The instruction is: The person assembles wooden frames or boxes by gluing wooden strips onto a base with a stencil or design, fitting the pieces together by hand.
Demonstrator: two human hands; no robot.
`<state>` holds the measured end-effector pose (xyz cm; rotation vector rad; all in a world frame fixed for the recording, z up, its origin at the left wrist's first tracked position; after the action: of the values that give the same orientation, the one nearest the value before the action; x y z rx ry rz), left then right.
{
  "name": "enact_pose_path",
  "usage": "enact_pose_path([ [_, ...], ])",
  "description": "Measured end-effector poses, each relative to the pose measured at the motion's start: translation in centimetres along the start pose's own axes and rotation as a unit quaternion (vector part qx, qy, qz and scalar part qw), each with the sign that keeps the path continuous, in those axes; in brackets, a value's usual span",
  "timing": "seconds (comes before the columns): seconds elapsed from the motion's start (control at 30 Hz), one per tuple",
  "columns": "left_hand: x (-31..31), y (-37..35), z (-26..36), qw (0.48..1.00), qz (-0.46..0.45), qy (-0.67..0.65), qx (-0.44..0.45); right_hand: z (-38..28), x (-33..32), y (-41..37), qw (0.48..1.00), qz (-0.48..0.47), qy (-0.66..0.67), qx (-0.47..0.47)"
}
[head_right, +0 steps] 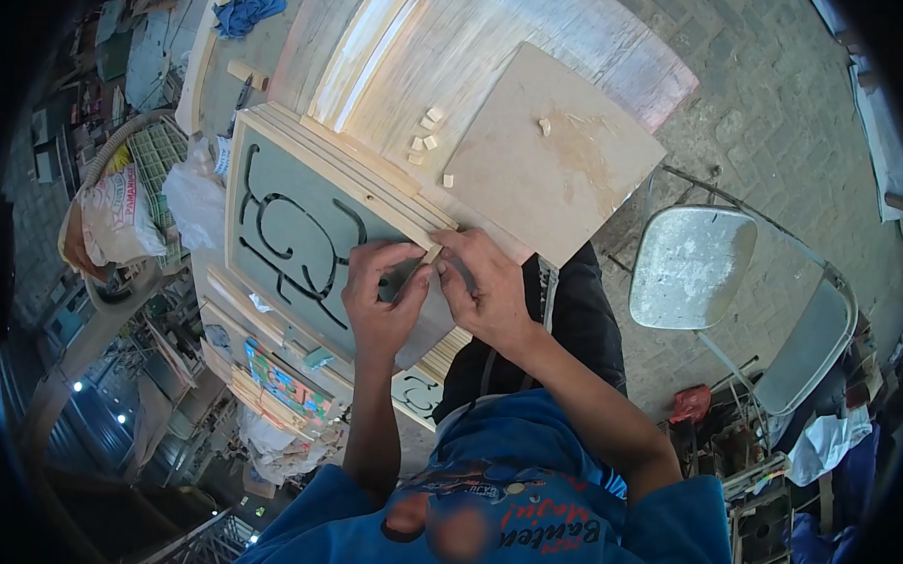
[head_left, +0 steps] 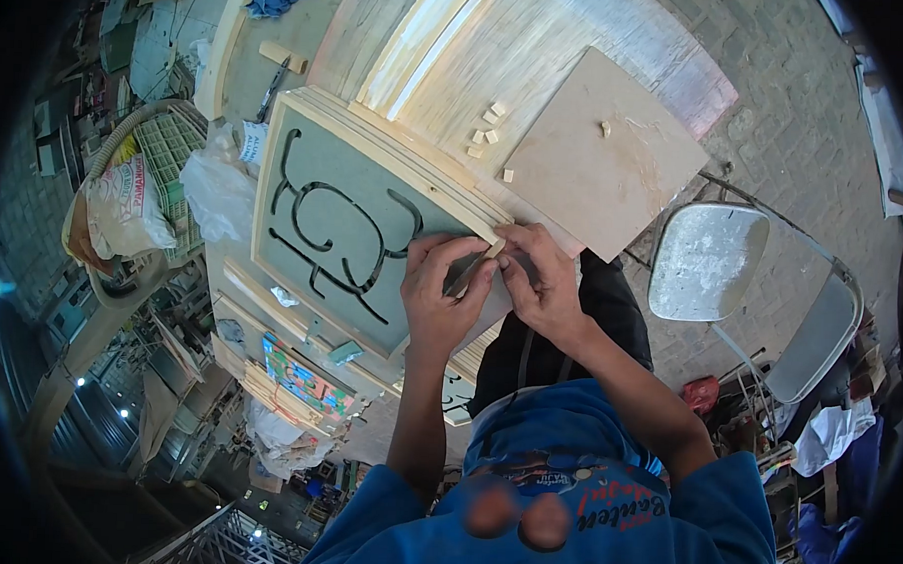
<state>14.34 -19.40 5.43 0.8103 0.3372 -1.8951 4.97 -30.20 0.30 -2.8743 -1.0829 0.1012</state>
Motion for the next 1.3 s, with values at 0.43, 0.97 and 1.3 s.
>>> enact_pose_path([
  [0.43,-0.2,0.1,-0.2,1.0,-0.013,0.005,0.013,0.1,0.1,-0.2,1.0,0.002,-0.011,-0.006],
  [0.97,-12.1,-13.2,-2.5,0.819,0.473,-0.076,-0.314,-2.9,-1.7,-0.1,0.979,0.046,0.079,0.183],
  [1.3,-12.4,-25.3,-4.1,0.659,0.62,-0.096,-0.416,-4.5,-3.6,6.5,0.97,-0.019,0.069,0.234],
])
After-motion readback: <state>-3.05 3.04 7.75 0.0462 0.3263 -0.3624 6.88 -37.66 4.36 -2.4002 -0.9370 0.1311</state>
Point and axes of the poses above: each hand's wrist, its own y-axis towards the middle knuckle, its own x-axis out of the palm, z = x × y, the point moved 1 cm from there along y, towards the middle knuckle, and after that the axes turned 15 degrees about z, right-handed, at the moved point
